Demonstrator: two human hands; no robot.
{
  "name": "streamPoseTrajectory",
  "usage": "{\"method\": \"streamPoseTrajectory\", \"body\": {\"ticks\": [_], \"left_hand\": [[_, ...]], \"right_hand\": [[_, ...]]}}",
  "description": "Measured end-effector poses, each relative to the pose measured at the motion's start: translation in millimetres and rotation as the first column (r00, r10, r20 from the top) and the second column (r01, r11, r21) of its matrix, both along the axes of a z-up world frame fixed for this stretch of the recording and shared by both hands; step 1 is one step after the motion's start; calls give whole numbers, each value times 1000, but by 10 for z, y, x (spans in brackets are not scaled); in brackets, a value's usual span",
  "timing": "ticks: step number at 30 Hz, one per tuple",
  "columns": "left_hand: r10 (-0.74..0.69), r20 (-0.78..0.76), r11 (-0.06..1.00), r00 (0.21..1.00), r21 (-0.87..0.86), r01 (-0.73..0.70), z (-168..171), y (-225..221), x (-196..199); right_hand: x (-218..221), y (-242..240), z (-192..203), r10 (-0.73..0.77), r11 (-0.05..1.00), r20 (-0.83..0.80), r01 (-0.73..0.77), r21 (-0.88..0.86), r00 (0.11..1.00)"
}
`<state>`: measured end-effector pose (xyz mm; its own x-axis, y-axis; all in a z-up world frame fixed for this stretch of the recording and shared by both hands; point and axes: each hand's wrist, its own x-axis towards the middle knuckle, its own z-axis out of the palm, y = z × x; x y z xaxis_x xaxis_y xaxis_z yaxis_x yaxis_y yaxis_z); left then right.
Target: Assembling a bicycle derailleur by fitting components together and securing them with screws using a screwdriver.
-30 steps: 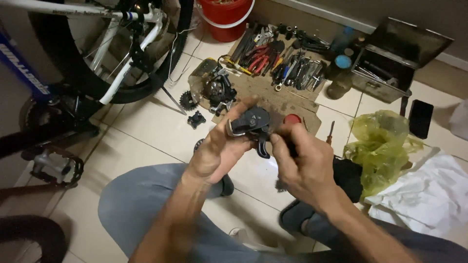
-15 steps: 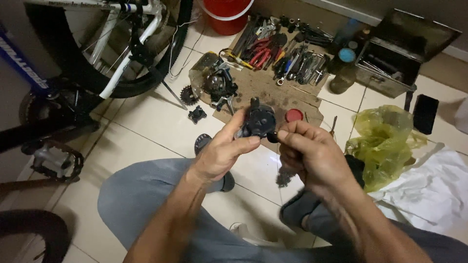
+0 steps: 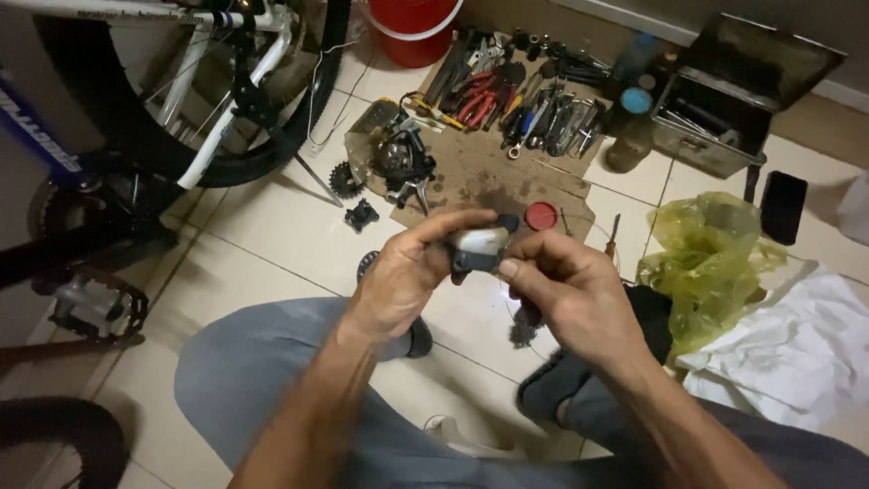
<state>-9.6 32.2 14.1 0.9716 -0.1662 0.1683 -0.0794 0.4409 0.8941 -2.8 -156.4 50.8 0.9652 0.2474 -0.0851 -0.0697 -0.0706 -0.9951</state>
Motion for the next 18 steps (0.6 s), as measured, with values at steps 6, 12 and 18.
{"method": "streamPoseTrajectory", "body": {"ticks": [6,12,18], "left_hand": [[55,-159,940,986,-324,-105,-137,-86,22],[-38,-225,921,974,-386,-53,-388,-92,-35],[-55,-174,961,983,-275,5,-321,-132,-72]], "right_hand": [[57,-75,-249,1,990,-36,4,138,999],[119,-204,-728,-92,951,-55,104,292,994],[-31,-177,-626,-137,957,-84,154,245,987]]}}
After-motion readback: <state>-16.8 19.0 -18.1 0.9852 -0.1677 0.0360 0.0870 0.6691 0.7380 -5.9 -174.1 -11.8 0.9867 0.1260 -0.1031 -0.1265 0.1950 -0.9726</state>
